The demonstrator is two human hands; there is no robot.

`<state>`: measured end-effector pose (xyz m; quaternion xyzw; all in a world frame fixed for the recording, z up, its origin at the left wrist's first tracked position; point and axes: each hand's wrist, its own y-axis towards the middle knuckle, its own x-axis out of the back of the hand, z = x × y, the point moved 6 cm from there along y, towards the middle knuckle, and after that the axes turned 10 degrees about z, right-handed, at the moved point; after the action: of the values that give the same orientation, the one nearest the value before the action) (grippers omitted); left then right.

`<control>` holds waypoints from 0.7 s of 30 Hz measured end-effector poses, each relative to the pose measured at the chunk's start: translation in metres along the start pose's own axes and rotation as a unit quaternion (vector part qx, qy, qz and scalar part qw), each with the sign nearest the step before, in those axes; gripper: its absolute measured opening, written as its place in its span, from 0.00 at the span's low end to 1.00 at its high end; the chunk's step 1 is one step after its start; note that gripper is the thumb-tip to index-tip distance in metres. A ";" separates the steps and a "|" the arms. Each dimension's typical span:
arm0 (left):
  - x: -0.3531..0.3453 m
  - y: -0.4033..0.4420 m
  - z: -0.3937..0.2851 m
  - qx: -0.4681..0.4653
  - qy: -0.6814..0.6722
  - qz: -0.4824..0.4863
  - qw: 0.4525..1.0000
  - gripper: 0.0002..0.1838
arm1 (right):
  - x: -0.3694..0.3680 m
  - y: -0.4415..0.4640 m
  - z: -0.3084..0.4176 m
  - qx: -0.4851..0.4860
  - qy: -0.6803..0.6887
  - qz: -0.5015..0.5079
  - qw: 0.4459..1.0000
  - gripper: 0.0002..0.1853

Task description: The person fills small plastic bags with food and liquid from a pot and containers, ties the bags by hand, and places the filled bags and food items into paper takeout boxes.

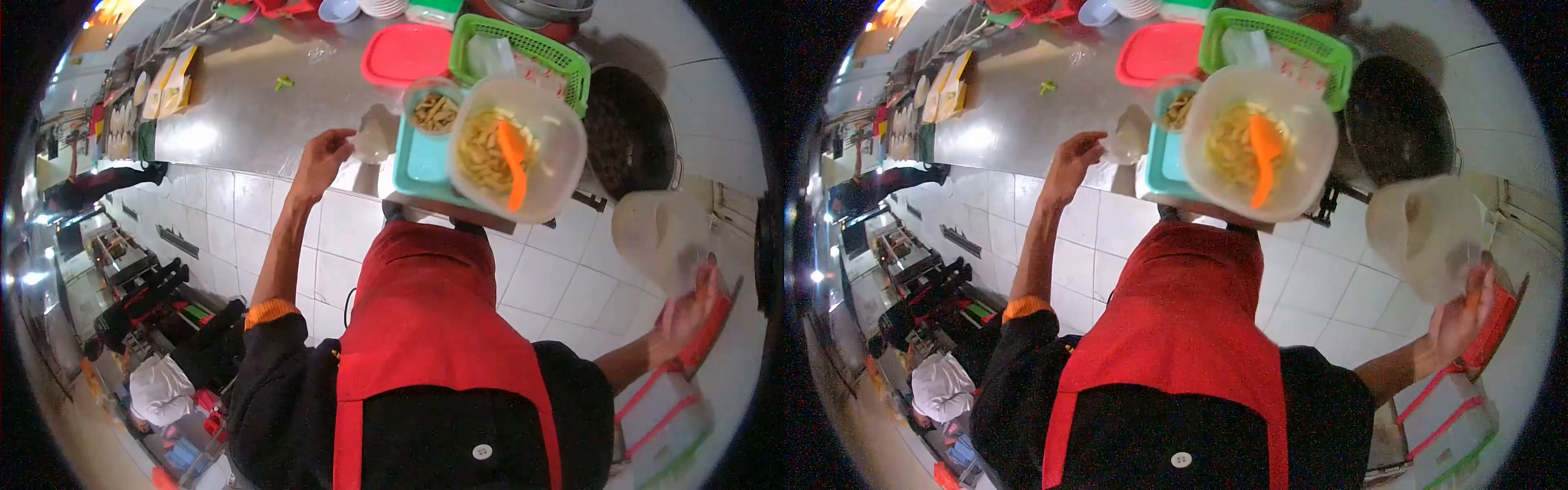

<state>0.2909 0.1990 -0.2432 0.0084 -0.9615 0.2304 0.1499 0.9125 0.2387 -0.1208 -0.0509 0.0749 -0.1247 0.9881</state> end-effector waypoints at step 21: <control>0.029 0.020 0.033 -0.035 -0.175 0.189 0.966 0.05 | -0.335 -0.173 -0.235 0.137 -0.159 0.015 0.978 0.14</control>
<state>0.2522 0.2031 -0.2718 -0.1381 -0.9643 0.2160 -0.0667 0.5130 0.1373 -0.2856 0.0671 -0.1006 -0.1089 0.9867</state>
